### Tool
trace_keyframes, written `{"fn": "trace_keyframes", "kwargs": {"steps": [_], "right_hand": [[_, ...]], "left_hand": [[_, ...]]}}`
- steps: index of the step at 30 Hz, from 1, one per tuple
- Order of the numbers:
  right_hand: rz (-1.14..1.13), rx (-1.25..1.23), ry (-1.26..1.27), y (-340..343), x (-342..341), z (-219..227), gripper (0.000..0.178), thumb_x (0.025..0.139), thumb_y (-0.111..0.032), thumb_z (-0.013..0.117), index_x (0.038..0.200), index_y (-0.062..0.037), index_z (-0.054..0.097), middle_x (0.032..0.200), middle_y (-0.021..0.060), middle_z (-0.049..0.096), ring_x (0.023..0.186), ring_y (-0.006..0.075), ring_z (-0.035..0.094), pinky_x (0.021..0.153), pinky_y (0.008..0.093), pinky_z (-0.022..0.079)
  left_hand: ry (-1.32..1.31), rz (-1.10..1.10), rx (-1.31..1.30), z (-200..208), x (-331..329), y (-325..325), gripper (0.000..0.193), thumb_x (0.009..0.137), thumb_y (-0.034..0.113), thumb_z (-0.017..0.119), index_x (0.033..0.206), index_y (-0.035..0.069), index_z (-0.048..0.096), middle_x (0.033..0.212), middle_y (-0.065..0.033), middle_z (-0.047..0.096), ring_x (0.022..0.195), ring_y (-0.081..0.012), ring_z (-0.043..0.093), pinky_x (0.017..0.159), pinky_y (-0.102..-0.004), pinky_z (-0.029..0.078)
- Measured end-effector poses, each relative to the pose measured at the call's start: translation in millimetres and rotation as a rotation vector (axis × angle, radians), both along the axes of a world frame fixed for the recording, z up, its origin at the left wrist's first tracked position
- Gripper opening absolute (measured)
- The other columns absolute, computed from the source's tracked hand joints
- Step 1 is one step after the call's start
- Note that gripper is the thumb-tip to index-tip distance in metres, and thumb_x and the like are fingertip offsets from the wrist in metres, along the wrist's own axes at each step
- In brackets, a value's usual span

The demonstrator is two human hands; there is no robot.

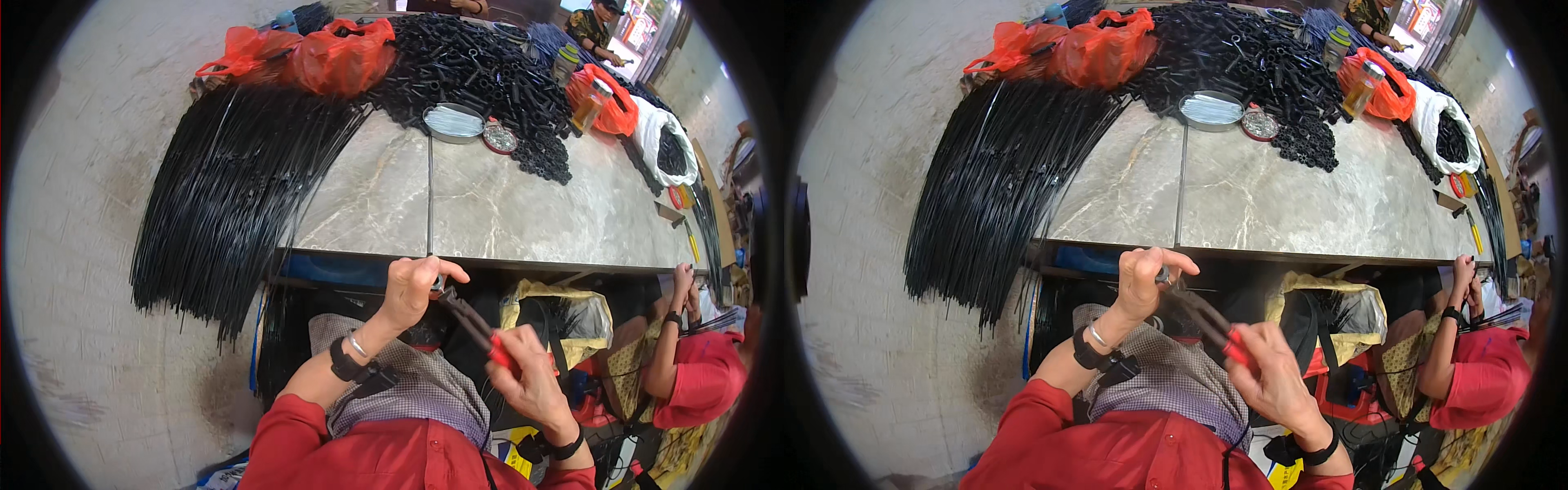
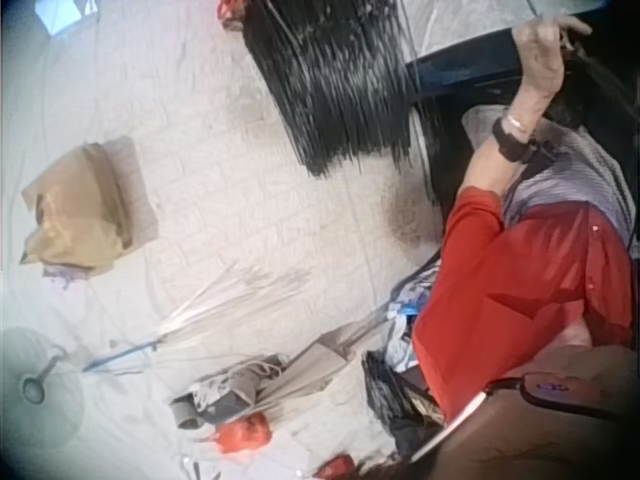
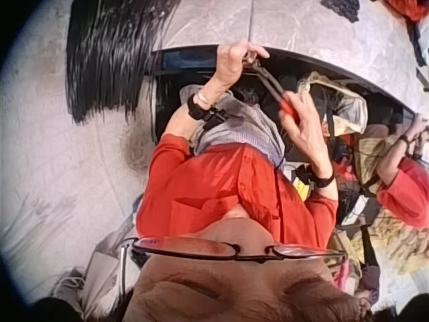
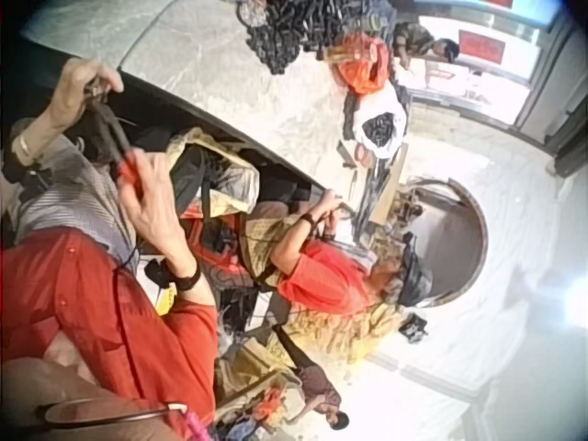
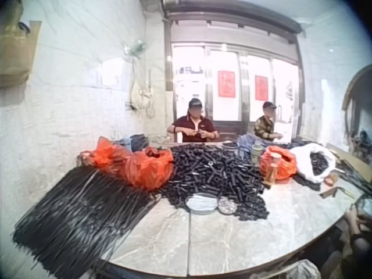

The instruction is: Manually assemble black plastic rods into hub connectors using pliers to secure components.

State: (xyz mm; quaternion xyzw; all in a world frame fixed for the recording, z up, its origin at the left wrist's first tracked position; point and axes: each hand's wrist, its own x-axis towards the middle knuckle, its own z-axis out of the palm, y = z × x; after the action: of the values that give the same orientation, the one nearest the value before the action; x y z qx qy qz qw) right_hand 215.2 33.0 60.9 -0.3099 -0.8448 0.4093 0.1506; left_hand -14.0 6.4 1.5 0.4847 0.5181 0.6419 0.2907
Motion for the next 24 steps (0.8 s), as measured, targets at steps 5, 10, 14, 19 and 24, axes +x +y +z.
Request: {"fn": "trace_keyframes", "kwargs": {"steps": [5,10,14,19,24], "right_hand": [[0.035,-0.960,-0.056,9.3,9.0,2.6,0.027,0.077,-0.010,0.068,0.098,0.0024,0.056,0.061,0.0071,0.049,0.053,0.0133,0.049,0.050,0.0268,0.038],[-0.073,-0.180,-0.029,1.3,0.9,-10.5,0.037,0.069,-0.014,0.076,0.096,-0.0007,0.055,0.061,0.0045,0.057,0.048,0.0158,0.054,0.050,0.0265,0.044],[0.129,-0.091,0.086,8.3,3.2,-15.1,0.044,0.069,-0.010,0.073,0.107,0.0009,0.054,0.078,0.0109,0.058,0.065,0.0238,0.059,0.063,0.0320,0.047],[-0.023,-0.026,0.034,0.9,7.8,-5.9,0.031,0.081,-0.007,0.065,0.108,0.0028,0.056,0.080,0.0145,0.058,0.069,0.0277,0.059,0.064,0.0319,0.046],[0.048,-0.402,-0.085,-5.7,7.1,-2.8,0.031,0.083,-0.023,0.070,0.095,0.0003,0.055,0.058,0.0078,0.058,0.047,0.0244,0.056,0.048,0.0306,0.044]], "left_hand": [[-0.086,-0.064,-0.007,3.1,2.8,-0.5,0.053,0.093,0.033,0.033,0.078,-0.001,0.071,0.054,-0.0016,0.053,0.050,-0.0072,0.049,0.047,-0.0214,0.039],[-0.223,-0.063,-0.096,5.1,6.3,0.3,0.059,0.090,0.037,0.031,0.070,-0.003,0.069,0.058,-0.0090,0.062,0.048,-0.0117,0.050,0.049,-0.0245,0.039],[-0.165,-0.050,-0.121,8.1,4.7,1.0,0.059,0.090,0.038,0.032,0.070,-0.003,0.069,0.057,-0.0073,0.060,0.048,-0.0109,0.049,0.048,-0.0247,0.037],[-0.093,-0.028,-0.082,8.4,0.3,1.3,0.056,0.093,0.036,0.033,0.077,-0.002,0.070,0.058,-0.0016,0.055,0.051,-0.0064,0.048,0.046,-0.0204,0.037],[-0.043,-0.054,-0.027,9.9,7.8,3.8,0.060,0.090,0.038,0.030,0.069,-0.002,0.069,0.055,-0.0078,0.059,0.047,-0.0105,0.048,0.043,-0.0246,0.034]]}}
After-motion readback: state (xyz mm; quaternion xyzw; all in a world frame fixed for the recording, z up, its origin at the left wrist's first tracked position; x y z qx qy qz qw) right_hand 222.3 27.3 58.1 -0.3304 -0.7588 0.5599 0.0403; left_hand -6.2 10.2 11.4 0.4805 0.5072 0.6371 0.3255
